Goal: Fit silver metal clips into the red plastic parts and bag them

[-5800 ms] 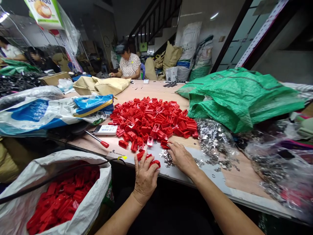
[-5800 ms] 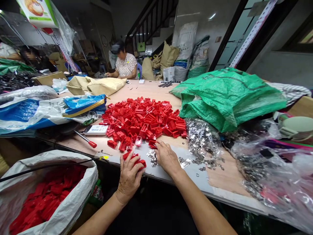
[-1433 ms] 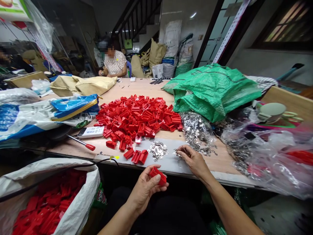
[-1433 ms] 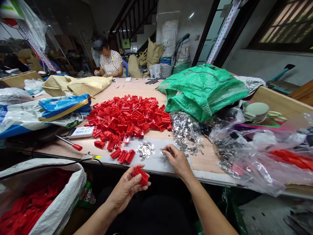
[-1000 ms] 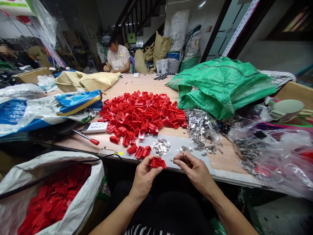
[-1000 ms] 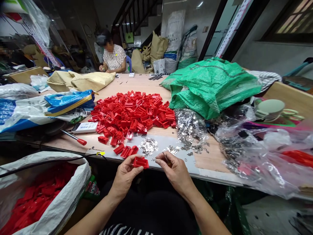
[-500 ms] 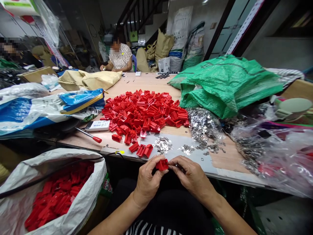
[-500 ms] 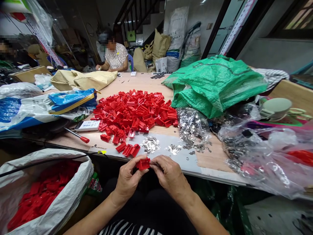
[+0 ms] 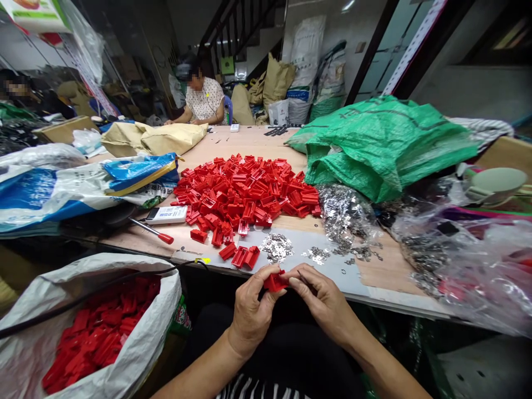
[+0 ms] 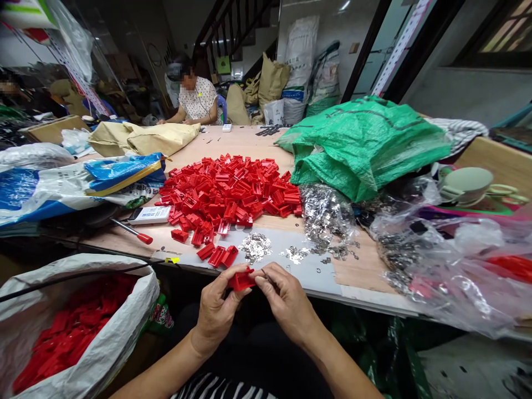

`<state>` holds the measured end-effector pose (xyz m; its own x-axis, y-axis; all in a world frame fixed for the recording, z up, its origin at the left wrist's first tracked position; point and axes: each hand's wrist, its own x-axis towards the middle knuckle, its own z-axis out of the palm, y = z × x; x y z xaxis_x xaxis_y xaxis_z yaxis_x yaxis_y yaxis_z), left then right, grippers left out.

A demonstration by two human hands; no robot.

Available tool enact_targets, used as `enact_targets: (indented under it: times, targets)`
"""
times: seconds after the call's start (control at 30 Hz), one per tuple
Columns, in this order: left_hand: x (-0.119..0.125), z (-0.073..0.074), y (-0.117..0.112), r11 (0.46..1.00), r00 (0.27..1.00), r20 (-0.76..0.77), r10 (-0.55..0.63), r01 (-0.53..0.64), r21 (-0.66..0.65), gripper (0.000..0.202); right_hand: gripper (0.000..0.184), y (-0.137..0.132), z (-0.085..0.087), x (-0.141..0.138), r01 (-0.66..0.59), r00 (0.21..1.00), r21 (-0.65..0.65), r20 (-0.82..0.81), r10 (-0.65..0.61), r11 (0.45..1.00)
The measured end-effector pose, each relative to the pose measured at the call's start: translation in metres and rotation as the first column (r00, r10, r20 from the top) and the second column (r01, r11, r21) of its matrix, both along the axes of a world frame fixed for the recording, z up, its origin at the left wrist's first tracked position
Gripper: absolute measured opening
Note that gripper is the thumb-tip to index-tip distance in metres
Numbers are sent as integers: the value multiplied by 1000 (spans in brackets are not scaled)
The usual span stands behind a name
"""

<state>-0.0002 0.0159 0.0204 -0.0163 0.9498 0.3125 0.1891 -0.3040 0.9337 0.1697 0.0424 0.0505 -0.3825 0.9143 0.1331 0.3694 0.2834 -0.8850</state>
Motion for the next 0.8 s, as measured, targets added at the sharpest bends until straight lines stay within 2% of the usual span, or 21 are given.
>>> enact_targets:
  times: [0.07, 0.17, 0.3, 0.53, 0.63, 0.8]
  targets:
    - [-1, 1, 1, 1000, 1000, 20, 2, -2, 0, 34, 27, 3, 2, 6, -37, 998, -114, -47, 32, 993]
    - [-1, 4, 1, 1000, 998, 68, -15, 14, 1, 33, 31, 7, 1, 13, 1, 991, -216, -127, -29, 976]
    - [0, 7, 1, 999, 996, 82, -38, 37, 11, 34, 29, 10, -5, 11, 46, 983, -223, -161, -84, 974]
    - [0, 5, -4, 993, 995, 9, -102, 101, 64, 36, 31, 10, -11, 0, -62, 966, -287, -256, -14, 956]
    - [1, 3, -6, 985, 988, -46, -144, 148, 89, 36, 31, 10, -17, 3, -147, 956, -340, -289, 46, 929]
    - [3, -3, -11, 982, 982, -29, -185, 186, 43, 36, 38, 3, -23, 8, -220, 932, -488, -359, 35, 844]
